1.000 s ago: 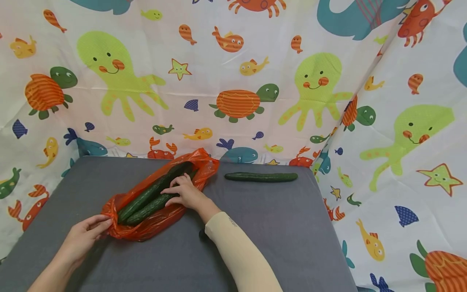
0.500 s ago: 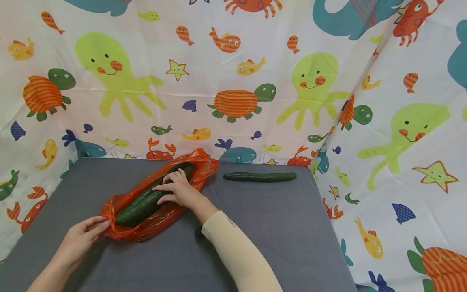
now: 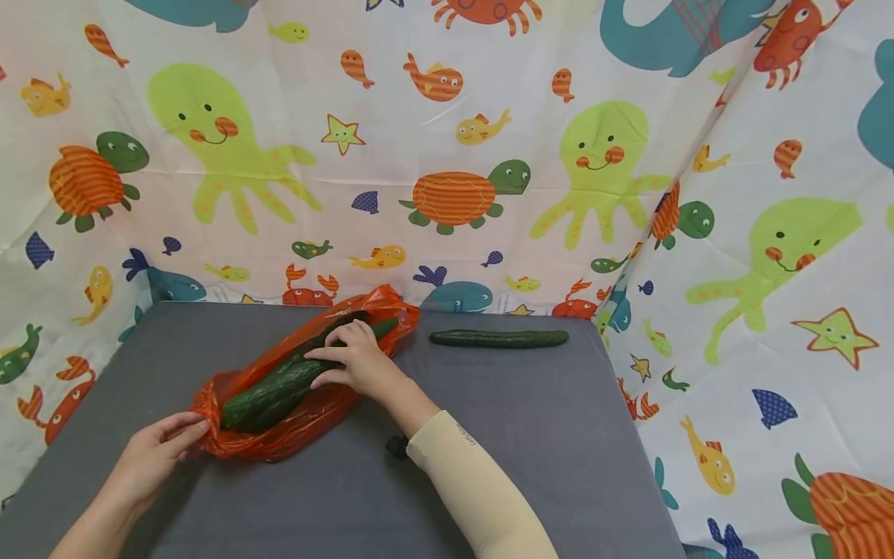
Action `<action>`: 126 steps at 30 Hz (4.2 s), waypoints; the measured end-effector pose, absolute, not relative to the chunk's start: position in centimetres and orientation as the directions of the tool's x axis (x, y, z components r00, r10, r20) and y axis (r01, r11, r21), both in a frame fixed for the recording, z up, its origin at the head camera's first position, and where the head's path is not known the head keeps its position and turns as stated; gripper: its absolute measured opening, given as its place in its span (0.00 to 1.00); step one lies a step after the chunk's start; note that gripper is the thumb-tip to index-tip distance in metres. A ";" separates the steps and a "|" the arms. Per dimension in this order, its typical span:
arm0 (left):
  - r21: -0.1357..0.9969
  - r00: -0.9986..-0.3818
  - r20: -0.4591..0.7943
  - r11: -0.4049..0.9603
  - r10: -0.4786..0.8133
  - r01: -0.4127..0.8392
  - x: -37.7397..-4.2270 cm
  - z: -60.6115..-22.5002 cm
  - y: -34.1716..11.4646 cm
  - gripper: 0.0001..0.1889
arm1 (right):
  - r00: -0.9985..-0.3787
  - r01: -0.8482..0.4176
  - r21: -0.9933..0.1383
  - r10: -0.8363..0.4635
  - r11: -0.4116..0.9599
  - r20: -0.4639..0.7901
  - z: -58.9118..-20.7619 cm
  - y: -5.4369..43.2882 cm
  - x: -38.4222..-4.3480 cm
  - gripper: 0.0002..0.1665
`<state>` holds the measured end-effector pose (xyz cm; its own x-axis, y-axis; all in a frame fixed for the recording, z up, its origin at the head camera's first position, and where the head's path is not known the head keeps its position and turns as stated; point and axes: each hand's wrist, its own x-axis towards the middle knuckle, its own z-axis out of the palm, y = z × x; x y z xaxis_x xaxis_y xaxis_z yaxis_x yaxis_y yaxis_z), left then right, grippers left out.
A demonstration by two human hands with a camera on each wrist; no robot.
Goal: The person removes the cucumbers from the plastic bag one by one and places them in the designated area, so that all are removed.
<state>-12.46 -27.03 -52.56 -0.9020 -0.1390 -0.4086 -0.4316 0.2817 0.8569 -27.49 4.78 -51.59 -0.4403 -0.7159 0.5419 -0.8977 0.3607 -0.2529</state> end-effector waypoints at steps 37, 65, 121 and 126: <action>0.862 -0.898 -0.417 0.254 -0.138 -0.439 -12.7 -53.4 -27.2 0.35 | -0.576 -0.806 -0.311 -0.546 0.504 0.609 -54.9 17.3 -26.8 0.28; 0.861 -0.891 -0.419 0.235 -0.176 -0.451 -12.5 -53.8 -27.1 0.32 | -0.859 -0.490 -0.417 -0.343 0.766 0.379 -58.0 29.5 -29.0 0.28; 0.858 -0.895 -0.411 0.258 -0.176 -0.444 -12.7 -53.6 -26.2 0.31 | -0.774 -0.612 -0.337 -0.453 0.715 0.443 -55.7 24.2 -29.9 0.33; 0.860 -0.896 -0.409 0.254 -0.173 -0.442 -12.6 -53.4 -26.1 0.30 | -0.700 -0.701 -0.370 -0.491 0.610 0.518 -54.6 20.4 -29.5 0.32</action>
